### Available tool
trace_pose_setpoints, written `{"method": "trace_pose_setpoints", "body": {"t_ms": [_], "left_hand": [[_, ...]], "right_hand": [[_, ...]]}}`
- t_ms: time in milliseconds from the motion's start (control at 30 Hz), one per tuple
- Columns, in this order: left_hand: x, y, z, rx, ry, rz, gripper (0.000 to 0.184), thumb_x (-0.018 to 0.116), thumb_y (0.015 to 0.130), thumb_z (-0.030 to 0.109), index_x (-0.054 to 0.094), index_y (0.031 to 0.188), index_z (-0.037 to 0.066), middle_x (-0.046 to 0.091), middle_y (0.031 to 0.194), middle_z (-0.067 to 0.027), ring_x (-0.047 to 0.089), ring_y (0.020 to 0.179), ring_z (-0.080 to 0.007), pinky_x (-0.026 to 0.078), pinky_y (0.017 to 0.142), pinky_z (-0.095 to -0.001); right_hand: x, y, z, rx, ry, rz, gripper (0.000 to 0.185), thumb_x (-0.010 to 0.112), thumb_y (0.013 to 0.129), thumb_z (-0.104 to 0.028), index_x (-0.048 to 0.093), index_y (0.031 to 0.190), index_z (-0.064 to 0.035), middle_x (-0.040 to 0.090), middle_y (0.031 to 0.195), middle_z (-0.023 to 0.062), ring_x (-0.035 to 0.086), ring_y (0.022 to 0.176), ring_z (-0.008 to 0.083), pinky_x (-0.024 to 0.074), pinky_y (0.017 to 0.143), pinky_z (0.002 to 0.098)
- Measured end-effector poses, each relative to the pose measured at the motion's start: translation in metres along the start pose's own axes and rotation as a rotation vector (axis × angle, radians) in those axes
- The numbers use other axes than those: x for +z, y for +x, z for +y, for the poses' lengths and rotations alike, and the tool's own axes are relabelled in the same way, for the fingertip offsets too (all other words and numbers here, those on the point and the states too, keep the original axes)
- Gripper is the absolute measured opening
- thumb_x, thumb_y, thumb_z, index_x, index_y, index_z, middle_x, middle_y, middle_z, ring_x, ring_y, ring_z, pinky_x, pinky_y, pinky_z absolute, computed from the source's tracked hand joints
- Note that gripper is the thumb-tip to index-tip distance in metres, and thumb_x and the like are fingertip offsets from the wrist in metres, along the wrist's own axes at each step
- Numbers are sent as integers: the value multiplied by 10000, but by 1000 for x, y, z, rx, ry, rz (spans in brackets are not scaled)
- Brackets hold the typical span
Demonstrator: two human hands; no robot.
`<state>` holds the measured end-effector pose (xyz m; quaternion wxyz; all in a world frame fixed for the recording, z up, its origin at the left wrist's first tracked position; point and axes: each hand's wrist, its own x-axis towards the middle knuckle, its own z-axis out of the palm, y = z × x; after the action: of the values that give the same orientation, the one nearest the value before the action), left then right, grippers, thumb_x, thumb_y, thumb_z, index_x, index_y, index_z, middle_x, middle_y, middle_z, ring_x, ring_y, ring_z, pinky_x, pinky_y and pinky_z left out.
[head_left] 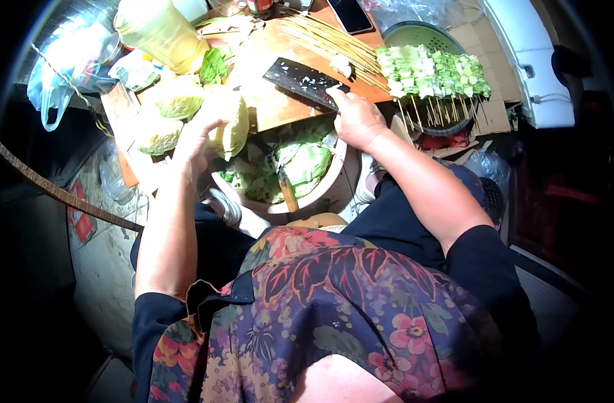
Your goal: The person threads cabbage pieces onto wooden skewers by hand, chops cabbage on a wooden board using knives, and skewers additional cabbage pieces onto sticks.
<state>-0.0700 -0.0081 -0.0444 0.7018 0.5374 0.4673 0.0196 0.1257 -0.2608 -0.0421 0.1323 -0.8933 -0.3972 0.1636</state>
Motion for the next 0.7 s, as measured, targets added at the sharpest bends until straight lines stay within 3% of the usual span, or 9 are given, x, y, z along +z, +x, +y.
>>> {"method": "trace_pose_setpoints", "body": {"t_ms": [67,267,400,467,533,700], "left_hand": [[17,7,-2,-21,-84,-5,613,726,728,325,500,1246,88,584,1102,-94,601,891,-201,507,697,-336],[62,25,-6,57,-321,41,594,702,765,330,455,1273,145,540,1184,-96,612,934,-225,545,672,-373],[70,25,-6,-48,-200,63,596,681,776,402,465,1248,110,565,1100,-101,623,867,-238,534,630,-367],[66,24,-11,-104,-186,56,643,684,770,457,465,1252,91,561,1087,-135,619,817,-249,531,619,-359],[61,20,-14,-247,-86,-68,650,659,808,487,447,1259,70,569,1043,-144,631,818,-266,542,660,-370],[53,17,-19,-254,61,-111,634,635,805,557,538,1167,45,575,958,-119,617,803,-243,524,658,-363]], "right_hand": [[6,4,4,47,-51,1,511,530,788,-73,486,1293,-133,579,1092,189,570,1031,365,465,904,431],[9,16,4,178,-65,-28,537,557,780,-53,464,1306,-109,515,1178,179,515,1116,361,446,936,444],[0,22,-16,112,-216,-12,434,600,782,-128,524,1204,-61,516,1173,176,516,1120,345,442,948,427],[-8,25,-35,-11,-14,20,427,571,806,-152,544,1225,-73,534,1153,195,516,1117,347,424,970,417],[-3,31,-48,-80,143,73,403,640,788,-221,583,1153,-61,575,1048,178,573,1008,343,469,900,407],[13,42,-72,-339,346,173,397,627,794,-208,572,1161,-66,574,1042,180,574,988,344,481,881,401]]}}
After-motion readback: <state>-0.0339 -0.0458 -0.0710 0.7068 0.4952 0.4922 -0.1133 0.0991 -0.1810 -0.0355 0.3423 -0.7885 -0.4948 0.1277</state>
